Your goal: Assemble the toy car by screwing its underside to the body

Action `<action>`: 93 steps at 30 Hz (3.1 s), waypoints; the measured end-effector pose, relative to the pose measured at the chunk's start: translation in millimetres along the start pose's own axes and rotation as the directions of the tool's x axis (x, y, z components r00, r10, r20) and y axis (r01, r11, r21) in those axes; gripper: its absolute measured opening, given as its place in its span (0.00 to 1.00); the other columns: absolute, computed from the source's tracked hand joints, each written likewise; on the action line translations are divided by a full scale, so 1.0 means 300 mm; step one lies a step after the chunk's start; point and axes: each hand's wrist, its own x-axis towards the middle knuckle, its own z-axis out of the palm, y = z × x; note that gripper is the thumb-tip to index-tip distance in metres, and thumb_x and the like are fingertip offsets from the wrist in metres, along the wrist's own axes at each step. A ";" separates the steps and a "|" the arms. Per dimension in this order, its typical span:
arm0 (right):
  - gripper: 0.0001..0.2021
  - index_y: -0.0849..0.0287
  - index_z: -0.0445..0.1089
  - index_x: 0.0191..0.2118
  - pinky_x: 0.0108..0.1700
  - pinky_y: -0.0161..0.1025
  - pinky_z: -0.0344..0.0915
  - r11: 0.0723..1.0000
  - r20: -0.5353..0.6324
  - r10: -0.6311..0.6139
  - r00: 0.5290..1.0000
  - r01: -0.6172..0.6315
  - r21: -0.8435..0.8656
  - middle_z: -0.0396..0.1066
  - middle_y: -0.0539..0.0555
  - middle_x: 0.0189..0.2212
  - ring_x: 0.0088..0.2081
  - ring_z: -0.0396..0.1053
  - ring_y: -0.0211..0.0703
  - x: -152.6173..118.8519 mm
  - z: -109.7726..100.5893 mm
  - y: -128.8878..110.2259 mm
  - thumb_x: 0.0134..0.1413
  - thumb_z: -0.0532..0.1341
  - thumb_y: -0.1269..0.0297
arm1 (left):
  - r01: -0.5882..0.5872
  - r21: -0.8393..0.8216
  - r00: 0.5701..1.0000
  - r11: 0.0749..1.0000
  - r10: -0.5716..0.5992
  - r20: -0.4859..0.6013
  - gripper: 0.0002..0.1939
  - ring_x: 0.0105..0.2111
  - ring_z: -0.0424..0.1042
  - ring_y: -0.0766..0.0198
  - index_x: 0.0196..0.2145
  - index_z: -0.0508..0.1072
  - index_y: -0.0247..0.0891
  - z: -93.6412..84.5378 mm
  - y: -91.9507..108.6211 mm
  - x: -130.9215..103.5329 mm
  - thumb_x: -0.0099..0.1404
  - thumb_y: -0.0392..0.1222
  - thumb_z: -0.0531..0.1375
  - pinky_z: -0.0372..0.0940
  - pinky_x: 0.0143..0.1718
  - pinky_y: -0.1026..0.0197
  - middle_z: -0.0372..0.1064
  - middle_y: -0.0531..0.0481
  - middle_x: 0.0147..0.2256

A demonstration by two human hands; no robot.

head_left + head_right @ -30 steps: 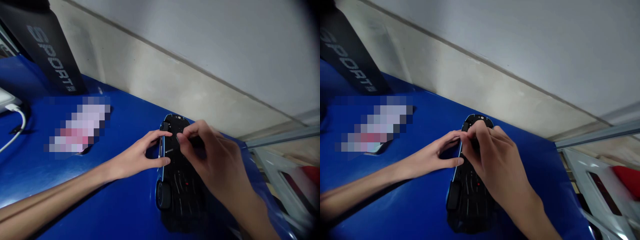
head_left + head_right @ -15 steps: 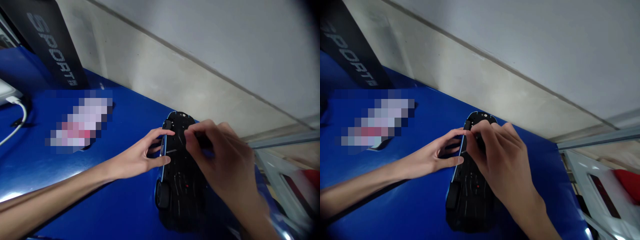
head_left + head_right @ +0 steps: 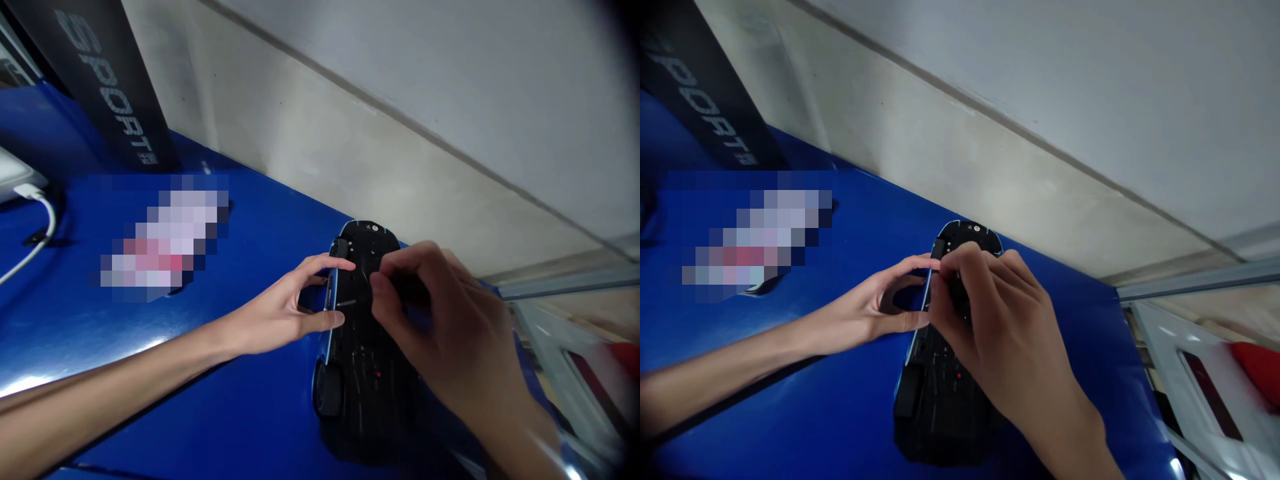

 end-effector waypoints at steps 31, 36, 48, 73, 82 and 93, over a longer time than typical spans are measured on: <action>0.08 0.55 0.63 0.45 0.36 0.40 0.64 0.997 0.029 -0.063 0.998 0.062 0.041 0.71 0.49 0.33 0.32 0.71 0.40 0.010 -0.007 -0.010 0.60 0.57 0.69 | -0.034 0.039 0.998 0.999 0.036 -0.054 0.25 0.62 0.62 0.50 0.56 0.69 0.47 0.009 0.008 0.006 0.62 0.35 0.64 0.57 0.63 0.42 0.66 0.49 0.58; 0.07 0.54 0.62 0.43 0.36 0.39 0.63 0.997 0.020 -0.061 0.998 0.060 0.048 0.70 0.48 0.33 0.31 0.70 0.38 0.008 -0.010 -0.007 0.60 0.57 0.70 | -0.037 0.042 0.998 0.998 0.039 -0.055 0.26 0.62 0.61 0.48 0.58 0.68 0.49 0.011 -0.002 0.007 0.63 0.37 0.64 0.58 0.62 0.40 0.64 0.49 0.60; 0.05 0.53 0.61 0.43 0.35 0.39 0.63 0.999 0.042 -0.031 0.999 0.030 0.036 0.70 0.47 0.32 0.29 0.69 0.38 0.003 -0.021 0.021 0.62 0.57 0.69 | -0.022 0.111 0.999 0.994 0.026 -0.030 0.26 0.62 0.63 0.49 0.59 0.66 0.48 0.009 0.016 0.004 0.64 0.41 0.64 0.54 0.65 0.41 0.64 0.49 0.62; 0.06 0.53 0.60 0.43 0.33 0.40 0.64 0.997 0.036 0.001 0.999 -0.004 0.080 0.70 0.48 0.32 0.30 0.71 0.40 -0.002 -0.021 0.027 0.60 0.56 0.68 | -0.004 0.146 0.999 0.989 0.011 -0.045 0.26 0.62 0.63 0.45 0.58 0.68 0.49 0.008 0.034 0.006 0.62 0.39 0.64 0.60 0.61 0.38 0.63 0.49 0.63; 0.08 0.53 0.60 0.43 0.33 0.41 0.65 0.998 0.006 -0.023 1.000 0.022 0.057 0.72 0.47 0.31 0.28 0.71 0.39 -0.006 -0.014 0.020 0.59 0.58 0.68 | 0.013 0.143 0.999 0.990 -0.007 -0.041 0.26 0.64 0.60 0.43 0.58 0.68 0.50 0.007 0.035 0.003 0.63 0.40 0.64 0.65 0.58 0.42 0.60 0.49 0.64; 0.08 0.53 0.60 0.43 0.34 0.41 0.65 0.997 0.011 -0.008 1.000 0.007 0.076 0.71 0.49 0.33 0.31 0.71 0.41 -0.006 -0.018 0.032 0.59 0.57 0.68 | 0.004 0.162 0.999 0.987 0.002 -0.035 0.26 0.63 0.61 0.47 0.59 0.67 0.49 0.008 0.036 0.004 0.64 0.40 0.64 0.61 0.61 0.42 0.58 0.50 0.66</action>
